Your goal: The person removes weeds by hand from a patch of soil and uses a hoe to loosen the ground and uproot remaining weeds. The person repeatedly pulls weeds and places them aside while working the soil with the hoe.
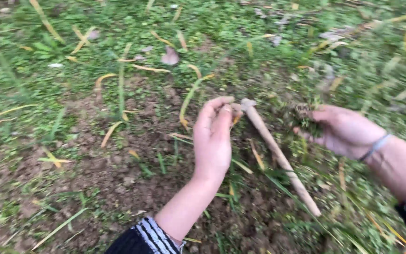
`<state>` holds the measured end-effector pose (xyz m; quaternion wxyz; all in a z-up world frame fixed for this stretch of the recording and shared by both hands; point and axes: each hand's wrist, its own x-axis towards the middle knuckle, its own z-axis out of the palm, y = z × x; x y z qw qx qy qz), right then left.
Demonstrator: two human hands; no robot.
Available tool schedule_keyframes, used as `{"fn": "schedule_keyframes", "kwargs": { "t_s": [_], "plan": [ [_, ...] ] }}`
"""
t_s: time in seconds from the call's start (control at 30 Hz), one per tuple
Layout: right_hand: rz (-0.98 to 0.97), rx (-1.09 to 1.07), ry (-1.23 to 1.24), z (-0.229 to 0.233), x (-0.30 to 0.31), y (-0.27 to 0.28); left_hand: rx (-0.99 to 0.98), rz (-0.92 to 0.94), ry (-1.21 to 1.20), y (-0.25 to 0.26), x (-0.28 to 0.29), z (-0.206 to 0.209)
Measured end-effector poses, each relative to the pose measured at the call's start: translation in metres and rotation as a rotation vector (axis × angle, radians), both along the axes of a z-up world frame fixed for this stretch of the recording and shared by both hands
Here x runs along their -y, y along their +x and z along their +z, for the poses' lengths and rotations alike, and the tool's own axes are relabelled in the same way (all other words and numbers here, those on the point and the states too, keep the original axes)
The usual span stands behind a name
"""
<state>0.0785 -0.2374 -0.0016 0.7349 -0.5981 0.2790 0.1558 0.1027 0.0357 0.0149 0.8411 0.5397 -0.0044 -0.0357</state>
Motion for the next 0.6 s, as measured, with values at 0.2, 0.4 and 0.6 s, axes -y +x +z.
{"fn": "schedule_keyframes", "kwargs": {
  "t_s": [0.2, 0.4, 0.6],
  "plan": [
    [-0.311, -0.095, 0.083, 0.026, 0.02, -0.137, 0.216, -0.478, 0.367, -0.091, 0.064, 0.016],
    [-0.514, -0.177, -0.083, 0.008, 0.039, -0.259, -0.11, -1.02, 0.263, -0.166, 0.116, 0.003],
    [-0.615, -0.415, -0.33, 0.024, 0.01, -0.347, -0.224, -1.259, 0.331, -0.238, 0.14, -0.024]
  ]
}}
